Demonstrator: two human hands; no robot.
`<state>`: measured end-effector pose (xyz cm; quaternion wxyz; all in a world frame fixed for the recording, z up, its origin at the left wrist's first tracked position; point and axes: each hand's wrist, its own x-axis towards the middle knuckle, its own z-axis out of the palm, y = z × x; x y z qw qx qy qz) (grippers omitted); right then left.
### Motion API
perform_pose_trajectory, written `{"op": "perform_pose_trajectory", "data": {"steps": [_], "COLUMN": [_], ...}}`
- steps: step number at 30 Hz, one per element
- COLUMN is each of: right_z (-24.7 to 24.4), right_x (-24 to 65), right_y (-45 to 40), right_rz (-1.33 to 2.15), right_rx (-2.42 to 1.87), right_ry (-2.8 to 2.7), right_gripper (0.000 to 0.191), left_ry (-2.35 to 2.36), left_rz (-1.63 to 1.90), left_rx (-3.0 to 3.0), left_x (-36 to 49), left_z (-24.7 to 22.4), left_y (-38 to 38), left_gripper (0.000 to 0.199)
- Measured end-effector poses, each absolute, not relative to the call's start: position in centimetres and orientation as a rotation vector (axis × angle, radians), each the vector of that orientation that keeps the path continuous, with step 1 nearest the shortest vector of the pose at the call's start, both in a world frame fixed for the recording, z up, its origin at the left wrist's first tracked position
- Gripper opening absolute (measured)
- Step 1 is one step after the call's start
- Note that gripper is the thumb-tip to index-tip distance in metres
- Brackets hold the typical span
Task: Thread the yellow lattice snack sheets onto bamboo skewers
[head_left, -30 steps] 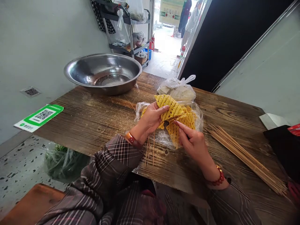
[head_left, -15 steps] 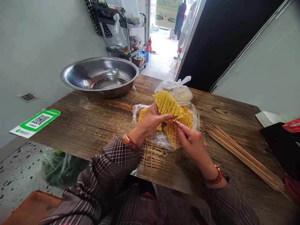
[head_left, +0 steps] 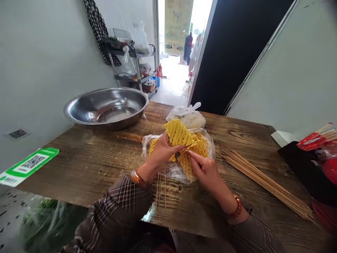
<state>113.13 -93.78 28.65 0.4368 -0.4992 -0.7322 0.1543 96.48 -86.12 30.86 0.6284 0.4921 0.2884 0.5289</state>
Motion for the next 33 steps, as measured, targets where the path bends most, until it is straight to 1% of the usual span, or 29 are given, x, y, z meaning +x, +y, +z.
{"op": "perform_pose_trajectory", "data": {"steps": [7, 27, 30, 33], "right_z": [28.78, 28.98, 28.87, 28.80], "right_x": [113.09, 113.43, 113.35, 113.25], "right_y": [-93.96, -94.21, -94.19, -94.22], "right_rz": [0.384, 0.328, 0.321, 0.313], "right_rx": [-1.235, -1.247, -1.266, -1.275], "right_ry": [-1.823, -1.833, -1.810, -1.794], "right_gripper": [0.037, 0.036, 0.035, 0.035], "left_ry": [0.585, 0.506, 0.524, 0.549], "left_rz": [1.183, 1.142, 1.149, 1.161], "left_rx": [0.978, 0.972, 0.996, 1.027], "left_x": [96.50, 96.84, 96.90, 96.94], "left_z": [31.40, 30.98, 30.90, 30.82], "left_y": [-86.28, -86.12, -86.13, -86.21], "left_gripper": [0.053, 0.068, 0.066, 0.058]}}
